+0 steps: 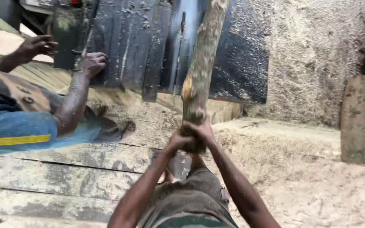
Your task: The person uses a large table saw to cut various logs into planks and smaller wood pieces while an assistant helps move the material.
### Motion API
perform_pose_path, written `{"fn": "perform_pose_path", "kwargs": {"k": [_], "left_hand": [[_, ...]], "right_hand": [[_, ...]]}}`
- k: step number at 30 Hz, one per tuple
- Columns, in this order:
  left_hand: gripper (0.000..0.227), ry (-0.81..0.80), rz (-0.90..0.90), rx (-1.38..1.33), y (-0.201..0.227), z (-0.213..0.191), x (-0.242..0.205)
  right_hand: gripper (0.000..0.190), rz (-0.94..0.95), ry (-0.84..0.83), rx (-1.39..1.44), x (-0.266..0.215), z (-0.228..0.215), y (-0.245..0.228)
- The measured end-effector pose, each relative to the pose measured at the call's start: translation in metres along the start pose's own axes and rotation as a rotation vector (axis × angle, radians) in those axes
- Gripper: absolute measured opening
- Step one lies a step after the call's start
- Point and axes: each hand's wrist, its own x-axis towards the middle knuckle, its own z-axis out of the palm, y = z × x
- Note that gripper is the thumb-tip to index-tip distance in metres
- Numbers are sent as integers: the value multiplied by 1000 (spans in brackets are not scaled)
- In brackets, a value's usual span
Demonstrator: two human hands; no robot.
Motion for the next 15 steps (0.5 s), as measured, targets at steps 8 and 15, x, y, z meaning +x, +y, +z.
{"fn": "perform_pose_path", "kwargs": {"k": [8,15], "left_hand": [[102,-92,-30,363,-87,-31,-137],[127,-4,-279,444,-132,-42,-158]], "right_hand": [[146,141,-138,-81,-144,63,58],[148,151,-152,-191,-160,86,90]]}}
